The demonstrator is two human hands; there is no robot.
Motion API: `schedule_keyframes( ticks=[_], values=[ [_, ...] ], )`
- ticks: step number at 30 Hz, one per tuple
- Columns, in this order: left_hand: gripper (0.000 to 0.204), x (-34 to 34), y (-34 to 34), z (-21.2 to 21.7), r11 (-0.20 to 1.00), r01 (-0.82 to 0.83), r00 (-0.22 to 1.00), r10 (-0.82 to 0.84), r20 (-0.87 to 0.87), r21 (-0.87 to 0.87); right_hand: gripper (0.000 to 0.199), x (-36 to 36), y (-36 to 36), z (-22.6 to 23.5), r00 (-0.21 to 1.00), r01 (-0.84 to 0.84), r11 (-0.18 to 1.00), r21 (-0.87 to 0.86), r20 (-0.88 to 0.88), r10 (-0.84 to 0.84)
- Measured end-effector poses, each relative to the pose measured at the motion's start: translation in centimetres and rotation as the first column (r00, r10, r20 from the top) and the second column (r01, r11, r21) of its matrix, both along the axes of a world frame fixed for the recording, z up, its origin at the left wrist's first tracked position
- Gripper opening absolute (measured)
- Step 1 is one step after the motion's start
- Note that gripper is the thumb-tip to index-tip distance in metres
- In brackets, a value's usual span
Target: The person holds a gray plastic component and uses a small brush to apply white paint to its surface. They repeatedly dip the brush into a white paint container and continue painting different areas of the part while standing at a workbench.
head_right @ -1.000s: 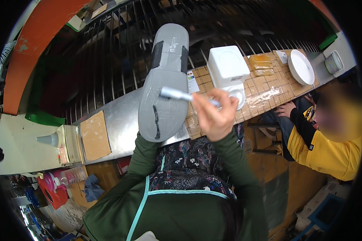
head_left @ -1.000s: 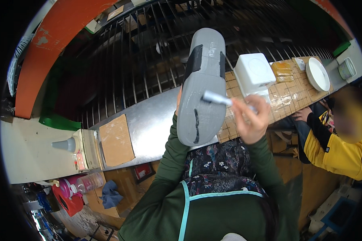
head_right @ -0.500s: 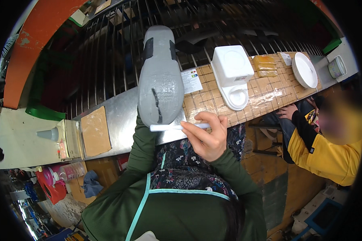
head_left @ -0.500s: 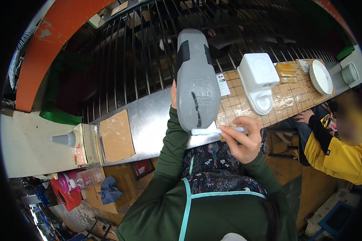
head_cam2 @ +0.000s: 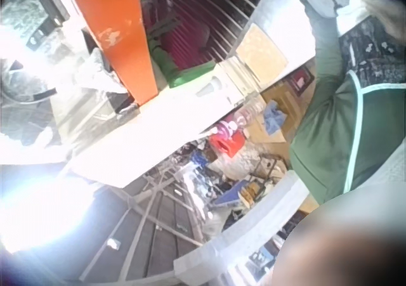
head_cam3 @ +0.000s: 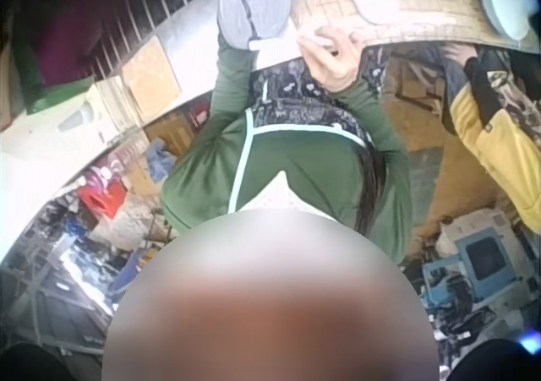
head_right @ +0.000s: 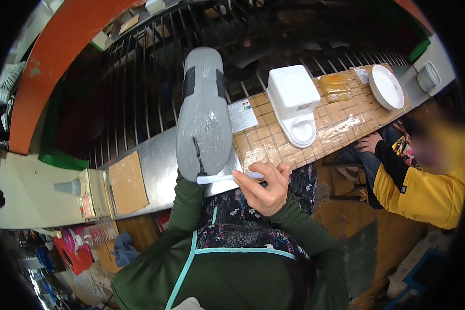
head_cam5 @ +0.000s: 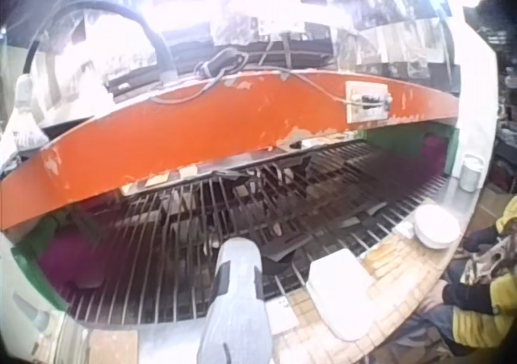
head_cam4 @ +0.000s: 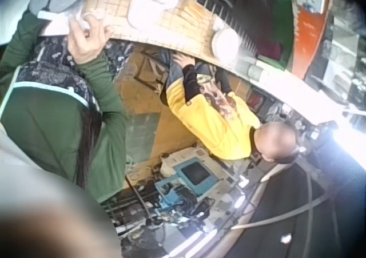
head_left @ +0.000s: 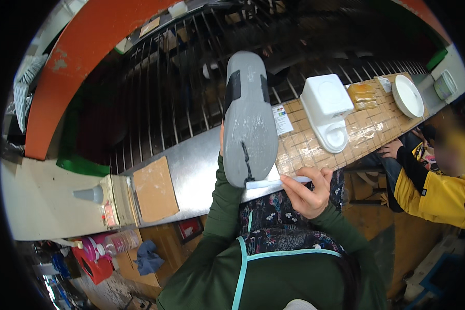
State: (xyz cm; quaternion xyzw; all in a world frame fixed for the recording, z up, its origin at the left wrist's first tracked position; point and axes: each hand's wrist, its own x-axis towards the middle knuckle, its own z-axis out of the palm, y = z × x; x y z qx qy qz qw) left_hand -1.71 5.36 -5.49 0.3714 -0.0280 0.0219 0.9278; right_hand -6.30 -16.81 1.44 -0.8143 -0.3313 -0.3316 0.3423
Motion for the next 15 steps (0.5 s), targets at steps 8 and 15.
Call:
schedule_keyframes(
  ticks=[8, 15],
  values=[
    [0.068, 3.0, -2.3, 0.8, 0.980, 0.024, 0.953, -0.083, 0.290, 0.199, 0.025, 6.9, -0.7, 2.6, 0.961, 0.277, 0.950, 0.141, -0.012, -0.278],
    [0.072, 2.0, -2.4, 2.2, 0.984, 0.104, 0.961, -0.137, 0.239, 0.144, 0.028, 9.0, -0.6, 4.3, 0.862, 0.404, 0.901, 0.156, 0.263, -0.432]
  ],
)
